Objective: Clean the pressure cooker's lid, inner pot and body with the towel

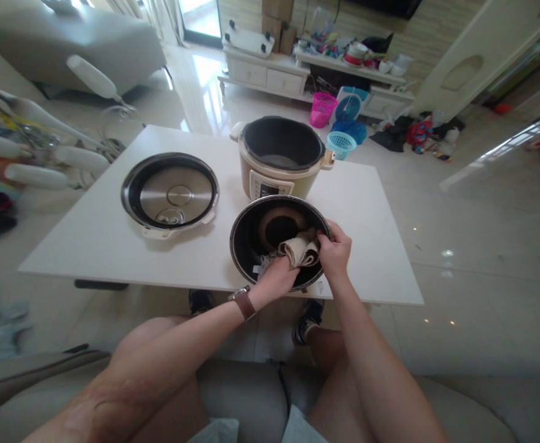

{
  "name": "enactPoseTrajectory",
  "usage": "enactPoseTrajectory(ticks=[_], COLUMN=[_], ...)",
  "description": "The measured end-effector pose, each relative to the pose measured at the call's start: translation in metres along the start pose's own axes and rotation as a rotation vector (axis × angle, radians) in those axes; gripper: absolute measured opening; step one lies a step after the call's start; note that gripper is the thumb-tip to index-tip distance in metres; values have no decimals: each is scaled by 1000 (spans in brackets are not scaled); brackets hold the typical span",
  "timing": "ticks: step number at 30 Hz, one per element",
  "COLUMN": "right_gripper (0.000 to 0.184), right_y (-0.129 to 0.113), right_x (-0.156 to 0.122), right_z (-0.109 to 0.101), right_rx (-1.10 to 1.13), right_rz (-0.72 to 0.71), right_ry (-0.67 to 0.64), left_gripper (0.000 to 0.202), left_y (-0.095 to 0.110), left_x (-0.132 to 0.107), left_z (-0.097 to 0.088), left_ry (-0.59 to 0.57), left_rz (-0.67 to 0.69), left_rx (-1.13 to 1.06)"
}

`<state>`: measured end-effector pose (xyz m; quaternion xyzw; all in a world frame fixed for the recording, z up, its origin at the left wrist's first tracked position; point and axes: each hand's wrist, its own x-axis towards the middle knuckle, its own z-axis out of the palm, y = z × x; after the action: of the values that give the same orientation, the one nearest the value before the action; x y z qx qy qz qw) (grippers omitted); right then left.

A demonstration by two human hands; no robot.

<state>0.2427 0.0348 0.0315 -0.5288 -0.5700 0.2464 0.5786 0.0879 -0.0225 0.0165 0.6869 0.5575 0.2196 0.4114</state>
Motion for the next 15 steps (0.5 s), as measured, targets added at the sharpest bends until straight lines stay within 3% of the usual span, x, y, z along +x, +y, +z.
enactPoseTrajectory(ticks=[3, 9, 15], right_gripper=[33, 33, 39], right_y=[-1, 6, 8], right_x=[-1, -2, 0], right_z=[3, 7, 6], right_rx=[5, -17, -120], right_rz=[-1, 44, 61], right_ry=[12, 68, 48], left_gripper=[45, 52, 39], left_y=[2, -4, -12], left_x=[4, 7, 3], left_z=[3, 2, -10], left_ry=[42, -39, -158], left_rz=[17, 252, 142], left_rx=[-136, 36, 339])
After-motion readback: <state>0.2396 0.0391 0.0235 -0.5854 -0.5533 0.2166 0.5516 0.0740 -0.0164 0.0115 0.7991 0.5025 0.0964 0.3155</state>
